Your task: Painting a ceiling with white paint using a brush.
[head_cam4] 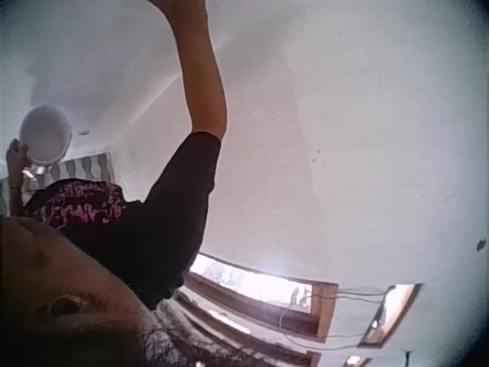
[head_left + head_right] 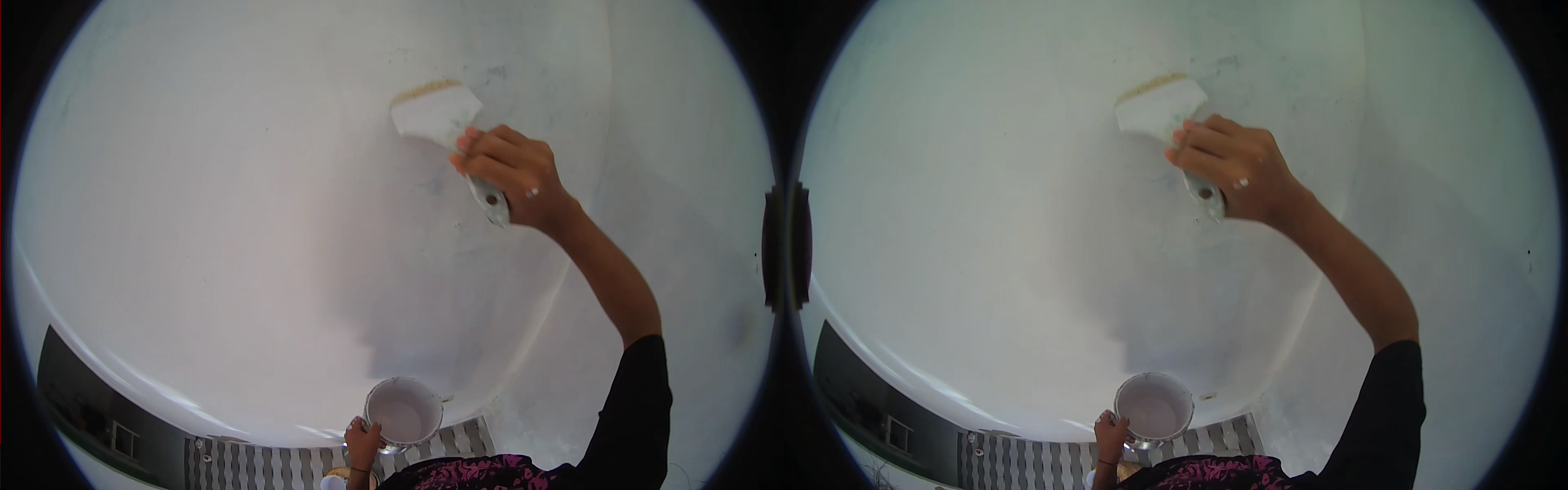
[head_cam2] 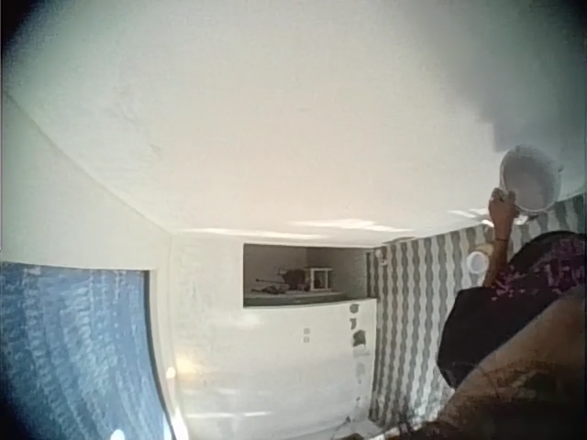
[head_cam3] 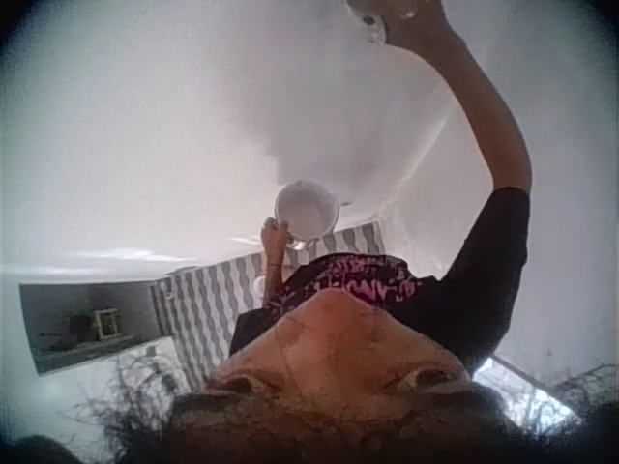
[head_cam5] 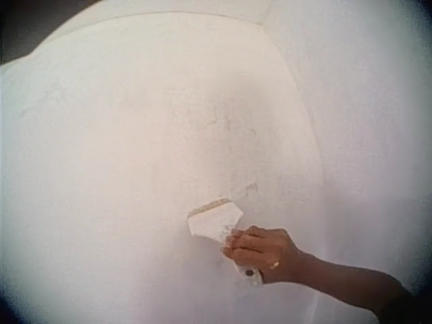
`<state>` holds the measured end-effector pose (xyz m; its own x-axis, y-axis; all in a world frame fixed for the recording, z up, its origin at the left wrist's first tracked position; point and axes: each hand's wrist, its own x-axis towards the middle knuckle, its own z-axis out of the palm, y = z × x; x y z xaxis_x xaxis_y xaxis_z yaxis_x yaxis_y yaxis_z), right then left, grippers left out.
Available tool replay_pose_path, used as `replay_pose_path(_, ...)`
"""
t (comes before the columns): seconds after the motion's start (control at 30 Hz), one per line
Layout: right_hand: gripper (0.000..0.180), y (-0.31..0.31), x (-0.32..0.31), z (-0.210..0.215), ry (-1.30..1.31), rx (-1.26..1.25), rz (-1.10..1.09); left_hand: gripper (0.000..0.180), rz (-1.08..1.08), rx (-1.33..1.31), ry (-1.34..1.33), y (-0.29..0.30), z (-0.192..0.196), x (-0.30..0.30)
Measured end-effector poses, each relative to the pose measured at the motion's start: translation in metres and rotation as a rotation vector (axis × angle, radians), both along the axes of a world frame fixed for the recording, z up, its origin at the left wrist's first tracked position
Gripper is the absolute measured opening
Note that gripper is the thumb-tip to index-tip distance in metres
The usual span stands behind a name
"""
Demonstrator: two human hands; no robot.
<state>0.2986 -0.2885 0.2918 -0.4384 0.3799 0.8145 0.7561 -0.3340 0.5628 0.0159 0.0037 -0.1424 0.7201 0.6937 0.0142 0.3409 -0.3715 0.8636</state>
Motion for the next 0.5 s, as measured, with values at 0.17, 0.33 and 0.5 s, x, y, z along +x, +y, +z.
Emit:
replay_pose_path(0.17,0.009,-0.004,-0.064,-0.074,0.457,0.086,0.2,0.03,-0.106,0.179,-0.014,-0.003,0.023,0.003)
replay_pose_path(0.33,0.006,0.003,-0.113,-0.182,1.756,0.149,0.649,0.024,-0.135,-0.087,-0.041,-0.022,0.081,0.014)
replay_pose_path(0.5,0.007,0.051,-0.139,-0.304,2.329,0.086,0.532,0.02,-0.126,-0.2,-0.057,-0.022,0.071,0.015)
